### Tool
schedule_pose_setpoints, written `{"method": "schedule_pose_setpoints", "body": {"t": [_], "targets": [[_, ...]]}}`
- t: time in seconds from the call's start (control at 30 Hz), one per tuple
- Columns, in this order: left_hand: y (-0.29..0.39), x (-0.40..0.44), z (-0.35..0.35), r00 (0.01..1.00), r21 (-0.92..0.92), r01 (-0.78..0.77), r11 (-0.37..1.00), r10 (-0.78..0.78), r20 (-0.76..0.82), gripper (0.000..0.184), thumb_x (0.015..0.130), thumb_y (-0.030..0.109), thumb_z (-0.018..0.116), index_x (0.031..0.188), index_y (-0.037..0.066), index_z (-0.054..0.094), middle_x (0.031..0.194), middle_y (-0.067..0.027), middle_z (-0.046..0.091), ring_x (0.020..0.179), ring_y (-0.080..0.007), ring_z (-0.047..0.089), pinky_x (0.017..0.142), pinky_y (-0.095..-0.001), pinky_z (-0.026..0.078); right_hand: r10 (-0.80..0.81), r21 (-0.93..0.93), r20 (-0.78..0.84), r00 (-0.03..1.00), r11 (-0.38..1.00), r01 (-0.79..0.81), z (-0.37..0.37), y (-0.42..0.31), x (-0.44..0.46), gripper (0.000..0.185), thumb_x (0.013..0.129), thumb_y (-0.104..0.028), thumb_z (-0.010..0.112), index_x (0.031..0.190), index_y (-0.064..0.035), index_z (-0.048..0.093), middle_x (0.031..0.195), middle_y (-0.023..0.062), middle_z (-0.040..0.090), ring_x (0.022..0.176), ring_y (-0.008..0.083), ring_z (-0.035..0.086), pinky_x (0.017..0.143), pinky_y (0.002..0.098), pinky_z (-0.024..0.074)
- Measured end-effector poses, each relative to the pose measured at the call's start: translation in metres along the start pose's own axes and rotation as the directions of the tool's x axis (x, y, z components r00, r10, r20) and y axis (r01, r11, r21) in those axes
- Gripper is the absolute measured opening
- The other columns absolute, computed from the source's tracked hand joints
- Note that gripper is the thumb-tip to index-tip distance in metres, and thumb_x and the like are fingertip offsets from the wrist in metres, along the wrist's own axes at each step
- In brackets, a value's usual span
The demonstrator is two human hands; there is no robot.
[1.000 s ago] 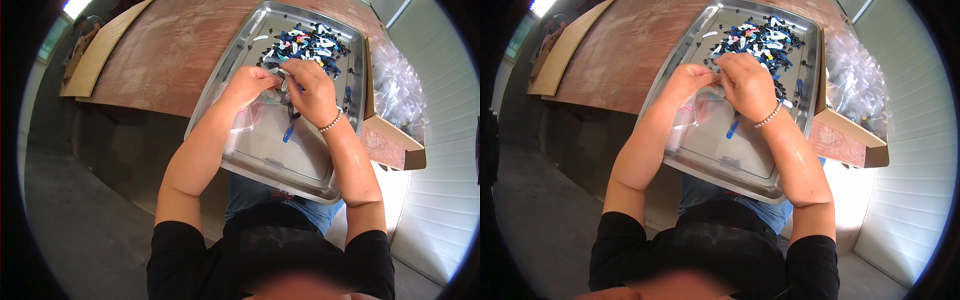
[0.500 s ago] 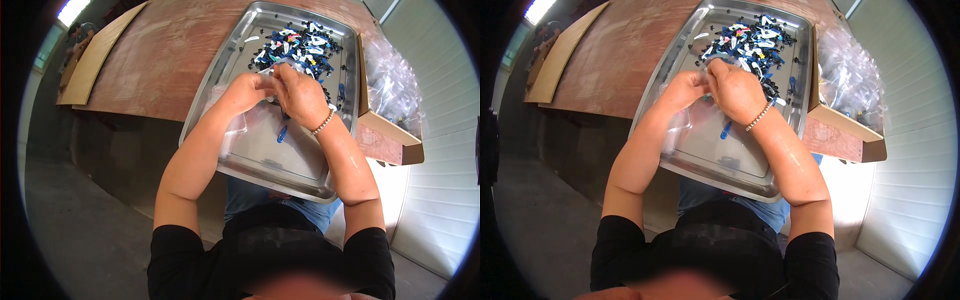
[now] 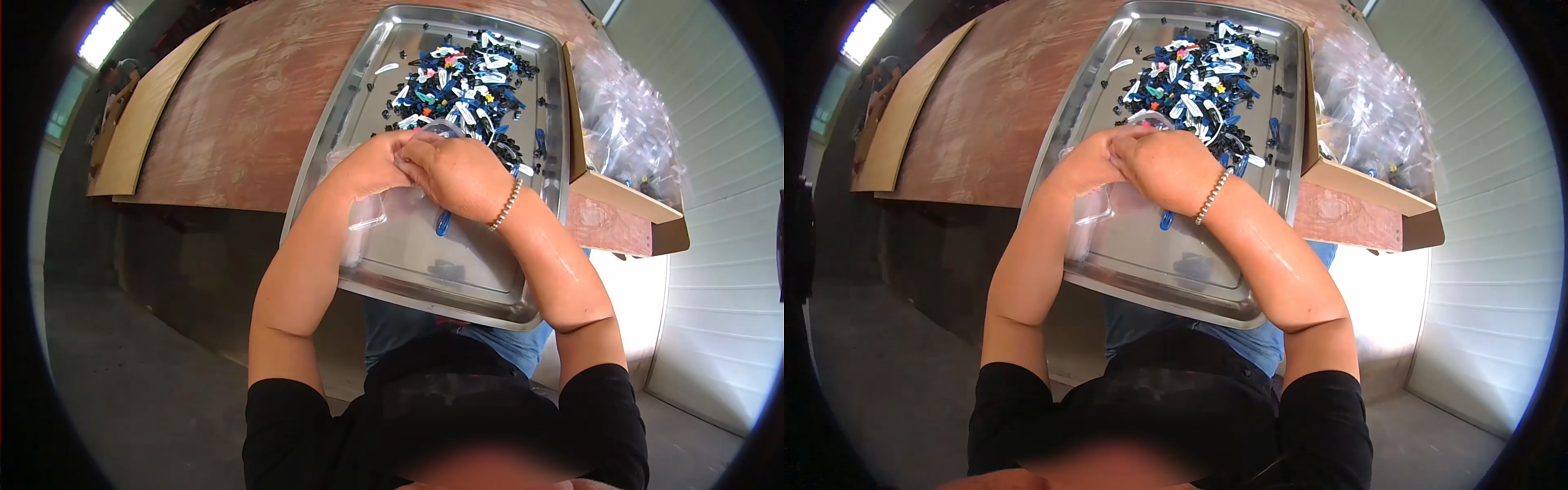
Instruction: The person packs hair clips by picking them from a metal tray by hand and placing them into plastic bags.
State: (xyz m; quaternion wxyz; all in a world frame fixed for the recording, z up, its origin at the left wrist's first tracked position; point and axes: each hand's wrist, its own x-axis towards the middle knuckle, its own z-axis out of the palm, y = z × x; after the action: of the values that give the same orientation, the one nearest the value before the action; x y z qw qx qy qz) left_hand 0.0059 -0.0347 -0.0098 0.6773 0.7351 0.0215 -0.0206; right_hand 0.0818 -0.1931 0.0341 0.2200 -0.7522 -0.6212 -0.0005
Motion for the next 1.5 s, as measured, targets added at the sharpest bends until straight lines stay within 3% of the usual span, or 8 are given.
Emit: {"method": "schedule_pose_setpoints", "body": {"t": [0.27, 0.53, 0.7, 0.77, 0.87, 1.07, 1.33, 1.5], "targets": [[-0.001, -0.003, -0.001, 0.993, -0.181, 0.014, 0.983, 0.008, 0.12, 0.065, 0.066, 0.0, 0.077, 0.125, 0.002, 0.051, 0.117, -0.0043, 0.059, 0.106, -0.0131, 0.054, 0.094, -0.0292, 0.042, -0.068, 0.074, -0.064, 0.996, 0.995, 0.072, 0.0, 0.002, -0.003, 0.016, 0.085, -0.021, 0.059, 0.089, -0.0067, 0.065, 0.086, 0.0129, 0.065, 0.074, 0.033, 0.062, 0.063, 0.0407, 0.0507], [0.003, -0.001, 0.0, 0.998, -0.162, 0.041, 0.986, -0.035, 0.042, 0.039, 0.073, -0.001, 0.072, 0.11, 0.003, 0.059, 0.098, -0.0031, 0.063, 0.09, -0.0125, 0.06, 0.08, -0.0274, 0.05, -0.1, 0.157, -0.206, 0.973, 0.978, 0.134, -0.006, 0.004, -0.001, 0.015, 0.084, -0.019, 0.061, 0.089, -0.0049, 0.065, 0.078, 0.0154, 0.064, 0.069, 0.0327, 0.062, 0.061, 0.0382, 0.0503], [0.005, 0.001, -0.002, 0.988, -0.179, 0.118, 0.977, -0.133, -0.075, 0.034, 0.075, 0.004, 0.072, 0.107, 0.001, 0.06, 0.093, -0.0048, 0.063, 0.084, -0.0114, 0.06, 0.071, -0.0245, 0.048, 0.387, 0.438, -0.469, 0.794, 0.882, -0.171, -0.017, 0.039, 0.001, 0.013, 0.087, -0.011, 0.06, 0.091, -0.0004, 0.066, 0.073, 0.0057, 0.066, 0.066, 0.0092, 0.061, 0.06, 0.0232, 0.0478], [0.01, -0.001, 0.0, 0.984, -0.148, 0.109, 0.983, -0.128, -0.121, 0.034, 0.076, 0.007, 0.072, 0.107, 0.001, 0.059, 0.089, -0.0052, 0.062, 0.081, -0.0111, 0.059, 0.07, -0.0239, 0.048, 0.515, 0.385, -0.411, 0.752, 0.846, -0.369, -0.021, 0.074, -0.005, 0.013, 0.087, -0.011, 0.059, 0.091, -0.0006, 0.065, 0.074, 0.0052, 0.066, 0.067, 0.009, 0.062, 0.062, 0.0232, 0.0482], [0.009, 0.0, -0.002, 0.985, -0.135, 0.102, 0.986, -0.119, -0.122, 0.034, 0.076, 0.007, 0.072, 0.107, 0.001, 0.059, 0.089, -0.005, 0.062, 0.08, -0.0109, 0.059, 0.07, -0.0235, 0.047, 0.51, 0.098, -0.34, 0.79, 0.855, -0.51, -0.018, 0.114, -0.024, 0.015, 0.081, -0.01, 0.062, 0.092, 0.0002, 0.065, 0.079, 0.0136, 0.067, 0.071, 0.0222, 0.066, 0.066, 0.0319, 0.0502], [0.005, 0.002, 0.0, 0.986, -0.111, 0.104, 0.988, -0.117, -0.121, 0.035, 0.076, 0.008, 0.073, 0.107, 0.001, 0.059, 0.089, -0.0045, 0.062, 0.08, -0.0103, 0.059, 0.068, -0.0233, 0.047, 0.556, -0.107, 0.067, 0.829, 0.83, -0.548, -0.007, 0.13, -0.034, 0.026, 0.071, -0.012, 0.067, 0.095, -0.0016, 0.065, 0.087, 0.0164, 0.066, 0.082, 0.0308, 0.064, 0.074, 0.0369, 0.0494], [0.003, 0.002, -0.002, 0.984, -0.079, 0.155, 0.985, -0.161, -0.077, 0.039, 0.077, 0.008, 0.069, 0.114, 0.001, 0.057, 0.097, -0.0063, 0.063, 0.09, -0.0118, 0.06, 0.077, -0.0256, 0.046, 0.45, 0.011, 0.05, 0.892, 0.893, -0.451, 0.01, 0.137, -0.029, 0.029, 0.068, -0.013, 0.071, 0.092, -0.0009, 0.061, 0.081, 0.0162, 0.064, 0.077, 0.0312, 0.062, 0.071, 0.0364, 0.0484], [-0.004, 0.001, -0.001, 0.981, -0.074, 0.177, 0.981, -0.182, -0.073, 0.039, 0.077, 0.008, 0.069, 0.114, 0.0, 0.057, 0.097, -0.0055, 0.062, 0.09, -0.0113, 0.059, 0.077, -0.0253, 0.046, 0.498, 0.346, 0.094, 0.862, 0.796, -0.497, 0.02, 0.139, -0.031, 0.016, 0.072, -0.008, 0.067, 0.086, -0.0009, 0.063, 0.071, 0.0108, 0.063, 0.068, 0.0226, 0.061, 0.063, 0.032, 0.0488]]}}
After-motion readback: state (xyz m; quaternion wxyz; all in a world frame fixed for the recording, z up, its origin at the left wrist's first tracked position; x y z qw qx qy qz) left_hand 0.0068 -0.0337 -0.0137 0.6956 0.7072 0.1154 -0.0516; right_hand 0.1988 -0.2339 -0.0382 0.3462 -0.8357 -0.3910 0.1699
